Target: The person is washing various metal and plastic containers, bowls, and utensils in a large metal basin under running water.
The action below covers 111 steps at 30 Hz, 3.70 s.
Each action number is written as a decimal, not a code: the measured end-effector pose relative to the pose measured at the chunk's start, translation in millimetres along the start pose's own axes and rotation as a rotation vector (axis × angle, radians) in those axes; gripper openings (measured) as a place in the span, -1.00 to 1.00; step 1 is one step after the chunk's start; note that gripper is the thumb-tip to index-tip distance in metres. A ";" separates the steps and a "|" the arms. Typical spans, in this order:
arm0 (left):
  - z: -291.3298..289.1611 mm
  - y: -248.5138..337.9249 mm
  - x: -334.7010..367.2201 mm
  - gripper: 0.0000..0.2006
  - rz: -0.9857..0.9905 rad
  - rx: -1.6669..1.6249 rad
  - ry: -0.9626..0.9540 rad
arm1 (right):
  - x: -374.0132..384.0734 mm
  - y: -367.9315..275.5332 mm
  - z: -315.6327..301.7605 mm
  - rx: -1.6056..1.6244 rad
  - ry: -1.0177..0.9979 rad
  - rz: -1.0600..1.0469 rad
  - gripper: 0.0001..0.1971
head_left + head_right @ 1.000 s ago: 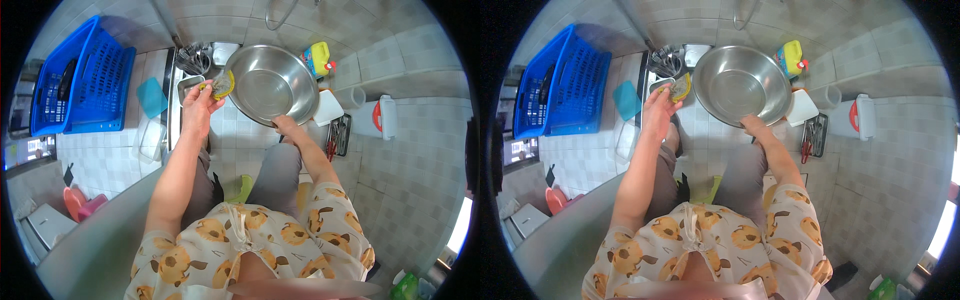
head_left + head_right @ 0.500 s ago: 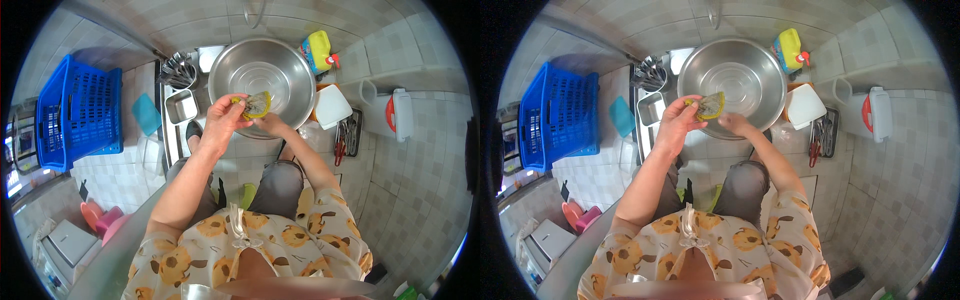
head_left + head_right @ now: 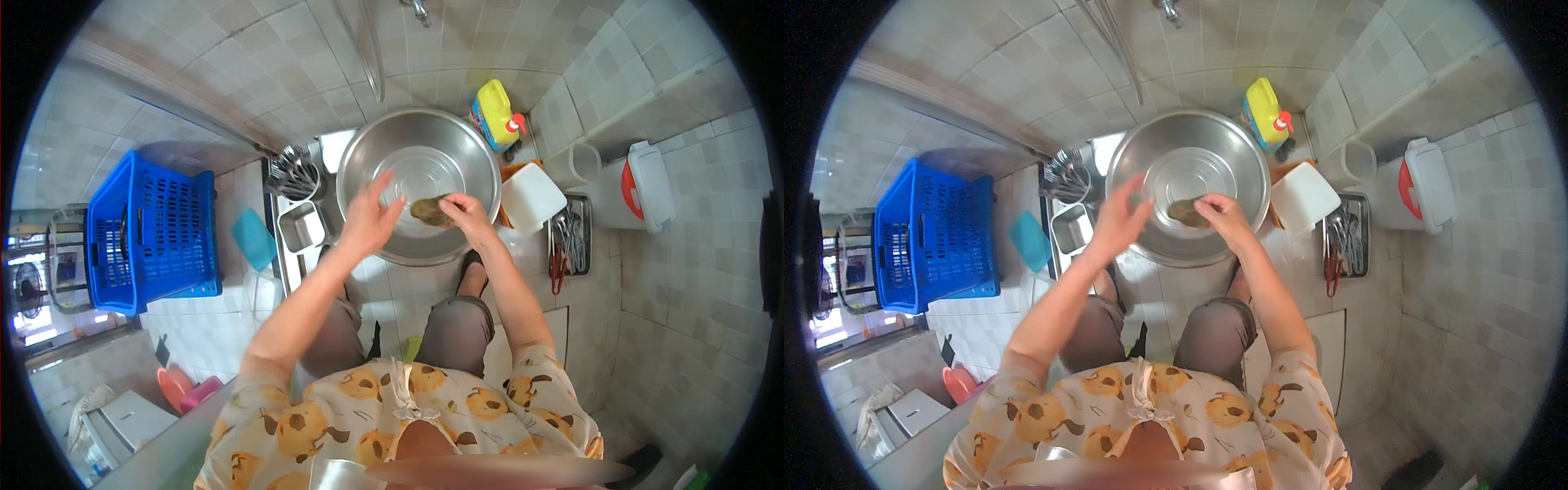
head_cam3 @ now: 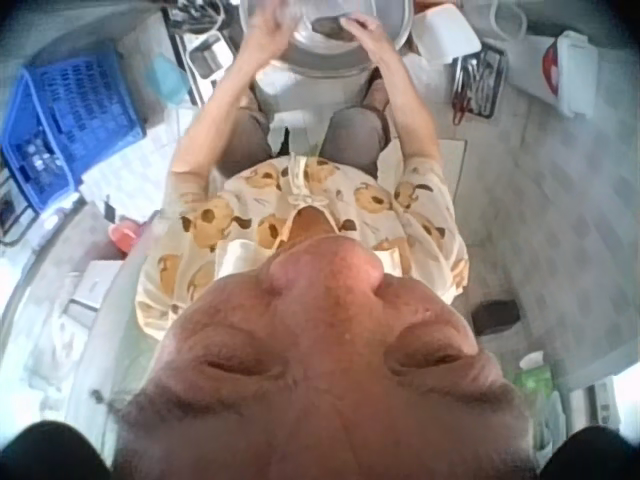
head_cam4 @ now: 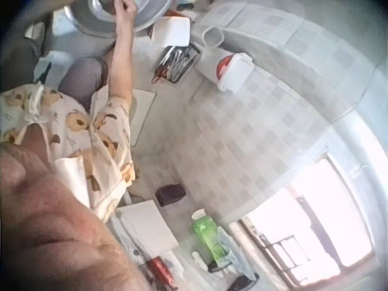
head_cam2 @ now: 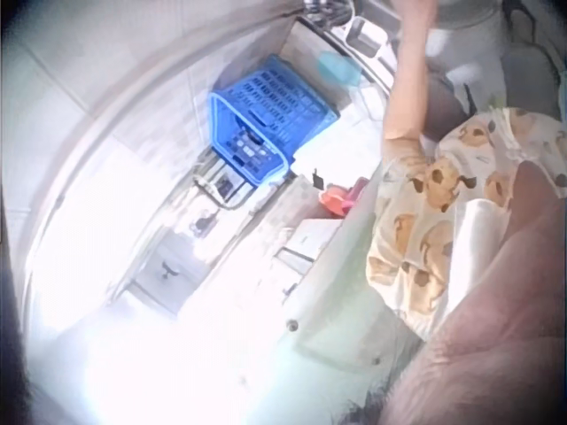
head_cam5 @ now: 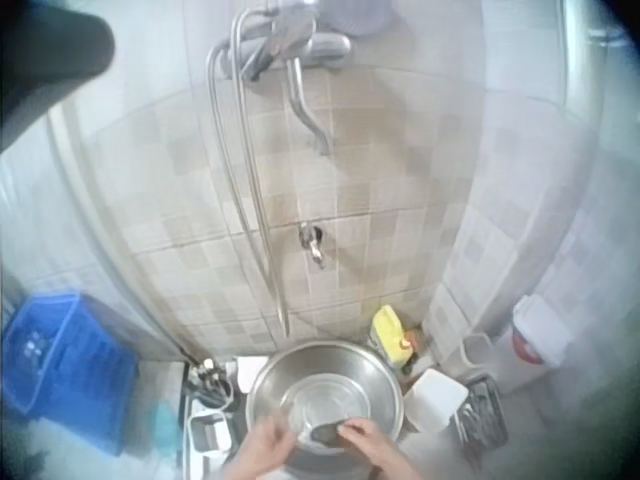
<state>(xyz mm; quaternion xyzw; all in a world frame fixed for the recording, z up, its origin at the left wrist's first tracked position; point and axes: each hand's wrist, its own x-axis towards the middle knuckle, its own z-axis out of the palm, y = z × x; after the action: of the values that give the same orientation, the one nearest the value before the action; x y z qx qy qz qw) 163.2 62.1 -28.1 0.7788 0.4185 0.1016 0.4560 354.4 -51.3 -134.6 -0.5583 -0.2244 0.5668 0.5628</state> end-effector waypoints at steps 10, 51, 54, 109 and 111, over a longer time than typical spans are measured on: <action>-133.5 159.1 236.2 -0.47 1.054 1.207 0.413 | 18.2 48.0 -31.1 0.066 0.221 0.018 -0.86; -8.3 -200.2 201.8 -0.53 0.140 0.494 0.184 | 267.8 -61.3 -73.7 -0.854 0.326 -0.391 -0.64; 7.5 -272.2 153.2 -0.52 0.009 0.557 0.377 | 266.7 -16.2 -90.9 -1.100 0.245 -0.362 -0.64; 48.7 -278.8 136.5 -0.56 -0.185 0.092 0.630 | 301.2 194.5 -18.0 -1.475 0.060 -0.553 -0.65; 54.5 -281.4 142.2 -0.56 -0.169 0.071 0.636 | 288.1 189.1 -100.6 -2.068 0.180 -0.473 -0.69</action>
<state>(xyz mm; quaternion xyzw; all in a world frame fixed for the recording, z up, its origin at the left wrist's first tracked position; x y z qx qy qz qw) 124.8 199.7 -314.4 0.6860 0.6064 0.2868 0.2818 444.2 116.8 -438.8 -0.7472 -0.6570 -0.0664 -0.0746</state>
